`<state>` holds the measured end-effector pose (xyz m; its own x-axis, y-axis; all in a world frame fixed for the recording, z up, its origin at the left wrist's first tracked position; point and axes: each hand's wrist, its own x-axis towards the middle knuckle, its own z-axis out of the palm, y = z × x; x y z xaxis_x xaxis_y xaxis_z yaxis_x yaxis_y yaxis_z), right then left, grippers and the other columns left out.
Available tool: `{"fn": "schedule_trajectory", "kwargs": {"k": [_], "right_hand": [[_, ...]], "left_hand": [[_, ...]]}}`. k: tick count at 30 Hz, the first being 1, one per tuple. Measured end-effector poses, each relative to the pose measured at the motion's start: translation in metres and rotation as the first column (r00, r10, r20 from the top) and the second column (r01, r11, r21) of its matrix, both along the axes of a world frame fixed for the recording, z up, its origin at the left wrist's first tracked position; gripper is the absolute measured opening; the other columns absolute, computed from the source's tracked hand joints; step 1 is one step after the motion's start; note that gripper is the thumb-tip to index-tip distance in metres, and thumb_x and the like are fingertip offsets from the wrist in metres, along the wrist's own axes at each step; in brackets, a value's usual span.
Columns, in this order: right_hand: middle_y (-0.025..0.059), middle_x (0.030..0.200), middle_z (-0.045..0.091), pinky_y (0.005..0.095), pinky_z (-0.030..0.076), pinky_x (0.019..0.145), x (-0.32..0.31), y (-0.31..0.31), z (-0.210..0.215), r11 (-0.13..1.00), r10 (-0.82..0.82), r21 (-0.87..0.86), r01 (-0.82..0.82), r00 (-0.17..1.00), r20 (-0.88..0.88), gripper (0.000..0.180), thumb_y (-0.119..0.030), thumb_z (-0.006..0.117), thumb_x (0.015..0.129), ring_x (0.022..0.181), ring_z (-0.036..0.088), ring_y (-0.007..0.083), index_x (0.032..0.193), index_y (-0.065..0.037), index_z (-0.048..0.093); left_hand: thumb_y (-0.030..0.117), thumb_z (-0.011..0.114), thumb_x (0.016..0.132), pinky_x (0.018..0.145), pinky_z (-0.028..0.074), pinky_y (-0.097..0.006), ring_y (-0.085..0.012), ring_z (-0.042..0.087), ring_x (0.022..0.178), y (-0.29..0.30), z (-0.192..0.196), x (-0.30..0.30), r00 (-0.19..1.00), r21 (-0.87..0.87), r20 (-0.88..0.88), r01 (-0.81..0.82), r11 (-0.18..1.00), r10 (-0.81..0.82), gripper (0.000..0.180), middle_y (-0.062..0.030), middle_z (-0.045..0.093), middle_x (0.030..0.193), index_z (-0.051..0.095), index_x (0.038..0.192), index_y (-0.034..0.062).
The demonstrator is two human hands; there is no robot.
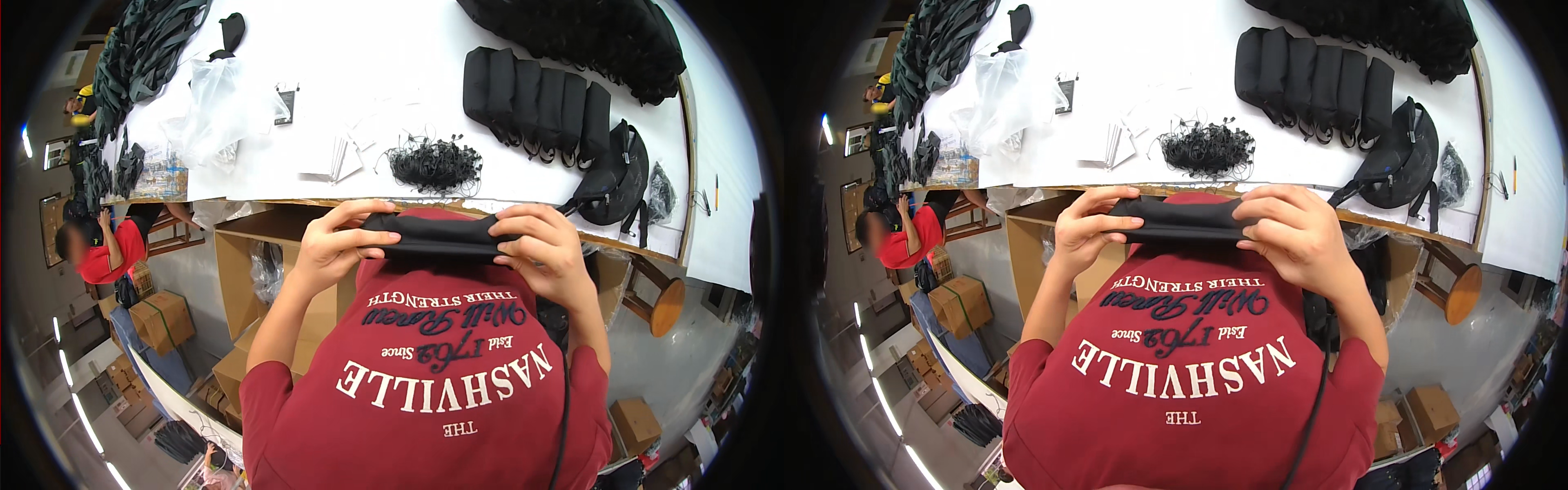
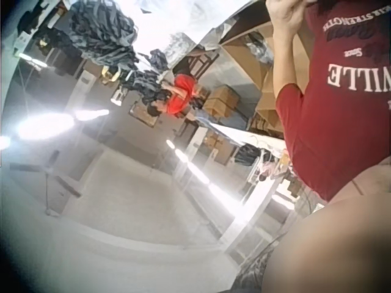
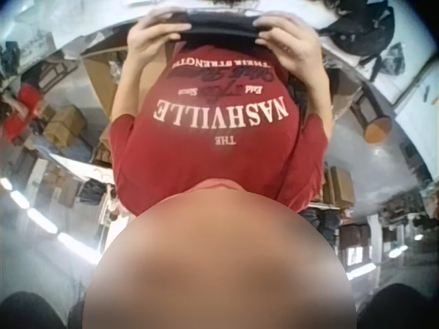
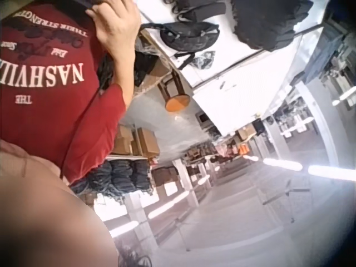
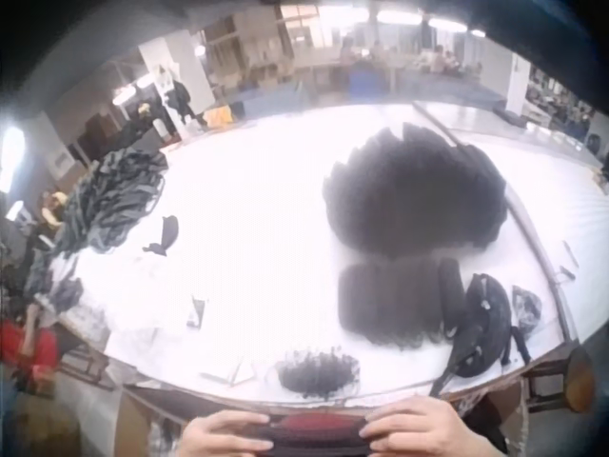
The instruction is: Inspecting, arranging, and unboxing manufactured fabric bags/pouches at a factory assembly table.
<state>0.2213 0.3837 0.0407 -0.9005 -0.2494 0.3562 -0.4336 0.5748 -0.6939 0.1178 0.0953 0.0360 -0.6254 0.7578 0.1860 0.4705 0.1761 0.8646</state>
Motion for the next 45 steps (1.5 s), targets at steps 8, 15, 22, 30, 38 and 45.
{"fn": "schedule_trajectory", "kwargs": {"k": [8,15,22,30,38,45], "right_hand": [[0.0074,0.101,0.063,0.0302,0.048,0.077,-0.001,0.0,0.035,0.913,0.182,-0.372,0.165,0.651,0.737,0.016,-0.014,0.067,0.078,0.094,0.061,0.0194,0.084,-0.002,0.058],[0.0059,0.088,0.063,0.0276,0.049,0.073,-0.008,0.002,0.033,0.951,0.169,-0.294,0.099,0.631,0.757,0.019,-0.015,0.066,0.08,0.085,0.06,0.0149,0.091,-0.001,0.061],[0.0067,0.073,0.062,0.0257,0.047,0.06,0.0,0.002,0.033,0.936,0.055,-0.275,0.221,0.679,0.732,0.02,-0.012,0.068,0.08,0.066,0.059,0.014,0.075,0.003,0.054],[0.004,0.071,0.059,0.0239,0.045,0.058,-0.003,0.009,0.024,0.943,0.102,-0.281,0.175,0.655,0.749,0.02,-0.012,0.068,0.079,0.064,0.055,0.0103,0.074,0.001,0.054],[0.0,0.079,0.06,0.0216,0.044,0.061,-0.016,0.046,-0.029,0.745,-0.179,-0.403,0.532,0.741,0.647,0.015,-0.013,0.066,0.082,0.075,0.056,0.0067,0.083,-0.001,0.057],[-0.0013,0.079,0.057,0.0178,0.039,0.066,-0.028,0.17,-0.1,0.328,-0.835,-0.453,0.829,0.479,0.271,0.014,-0.013,0.061,0.09,0.071,0.049,0.0041,0.086,-0.002,0.053]], "left_hand": [[0.014,0.068,0.078,0.081,0.049,-0.032,-0.0238,0.06,0.099,0.001,0.056,-0.013,0.925,-0.104,0.288,0.287,0.952,-0.247,0.021,-0.0112,0.058,0.116,0.069,0.098,0.008],[0.02,0.067,0.083,0.067,0.045,-0.027,-0.0155,0.057,0.075,0.016,0.063,-0.014,0.922,-0.365,0.386,0.188,0.912,-0.035,0.02,-0.0063,0.058,0.085,0.062,0.09,0.002],[0.017,0.069,0.081,0.059,0.045,-0.027,-0.014,0.056,0.064,0.018,0.068,-0.009,0.938,-0.46,0.347,0.172,0.871,-0.002,0.021,-0.0051,0.058,0.071,0.058,0.078,-0.0004],[0.01,0.07,0.079,0.06,0.044,-0.024,-0.0109,0.055,0.063,0.014,0.052,-0.013,0.895,-0.352,0.439,0.086,0.932,0.084,0.017,-0.0048,0.058,0.068,0.059,0.075,-0.0023],[0.013,0.06,0.086,0.08,0.042,-0.027,-0.0141,0.054,0.09,0.065,-0.021,-0.05,0.942,-0.129,0.141,-0.287,0.949,0.304,0.019,-0.006,0.057,0.101,0.056,0.101,0.003],[0.025,0.062,0.087,0.085,0.044,-0.031,-0.023,0.052,0.104,0.102,-0.124,-0.087,0.866,-0.378,0.447,-0.042,0.925,0.222,0.033,-0.0121,0.049,0.116,0.052,0.112,0.0047]]}}
